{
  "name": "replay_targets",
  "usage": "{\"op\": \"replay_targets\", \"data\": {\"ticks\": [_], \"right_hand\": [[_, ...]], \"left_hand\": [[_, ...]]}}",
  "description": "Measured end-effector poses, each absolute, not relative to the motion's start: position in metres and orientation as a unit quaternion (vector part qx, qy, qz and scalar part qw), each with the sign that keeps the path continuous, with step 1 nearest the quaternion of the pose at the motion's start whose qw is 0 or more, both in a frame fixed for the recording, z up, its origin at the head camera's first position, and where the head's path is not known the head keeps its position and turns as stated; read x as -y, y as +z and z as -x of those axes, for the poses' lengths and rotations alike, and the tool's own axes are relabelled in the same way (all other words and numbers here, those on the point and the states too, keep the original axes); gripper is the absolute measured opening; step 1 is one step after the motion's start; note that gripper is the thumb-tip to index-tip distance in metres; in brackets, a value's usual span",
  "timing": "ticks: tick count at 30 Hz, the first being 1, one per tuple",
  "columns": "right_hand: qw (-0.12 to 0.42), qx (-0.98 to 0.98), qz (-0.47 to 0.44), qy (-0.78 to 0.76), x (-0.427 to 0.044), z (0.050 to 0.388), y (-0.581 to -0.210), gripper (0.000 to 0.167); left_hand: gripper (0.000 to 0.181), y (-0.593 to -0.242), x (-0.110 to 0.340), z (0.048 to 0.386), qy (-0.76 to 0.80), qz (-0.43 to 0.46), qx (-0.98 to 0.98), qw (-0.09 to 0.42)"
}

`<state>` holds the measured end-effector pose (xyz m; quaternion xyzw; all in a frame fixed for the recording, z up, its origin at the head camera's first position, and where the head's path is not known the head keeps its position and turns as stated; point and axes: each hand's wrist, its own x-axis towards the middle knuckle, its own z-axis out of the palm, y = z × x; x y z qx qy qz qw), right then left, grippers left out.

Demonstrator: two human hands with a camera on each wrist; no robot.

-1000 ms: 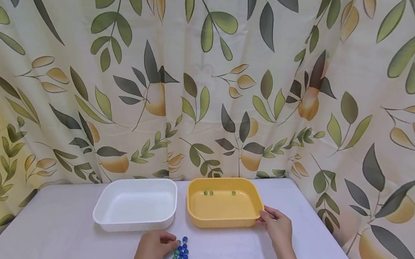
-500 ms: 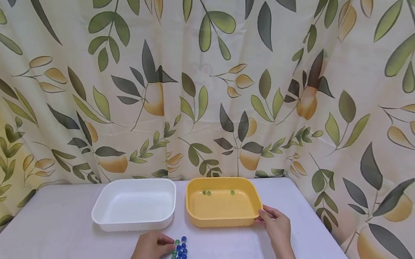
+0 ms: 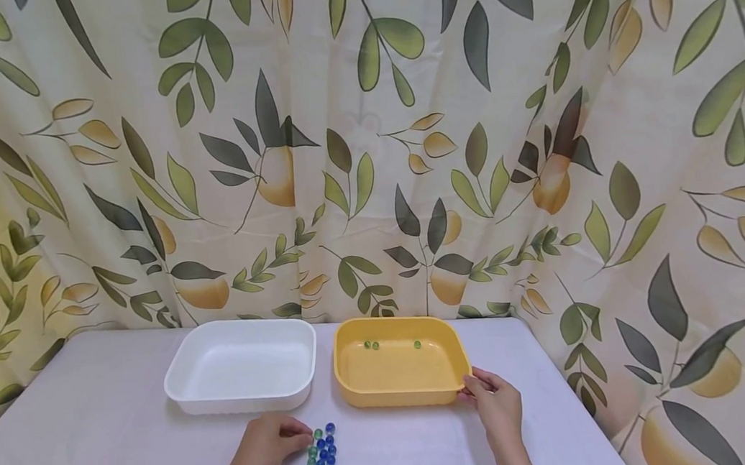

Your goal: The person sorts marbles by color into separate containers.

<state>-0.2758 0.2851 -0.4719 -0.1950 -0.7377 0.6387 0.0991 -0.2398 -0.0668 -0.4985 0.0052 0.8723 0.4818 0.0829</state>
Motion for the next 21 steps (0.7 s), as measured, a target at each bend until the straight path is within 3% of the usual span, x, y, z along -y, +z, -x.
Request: {"op": "replay_targets", "data": {"ticks": [21], "right_hand": [[0.092,0.736,0.219,0.634,-0.284,0.279,-0.472,0.046]], "left_hand": [[0.017,-0.503,0.078,0.245,0.604,0.006,-0.783,0.150]]}}
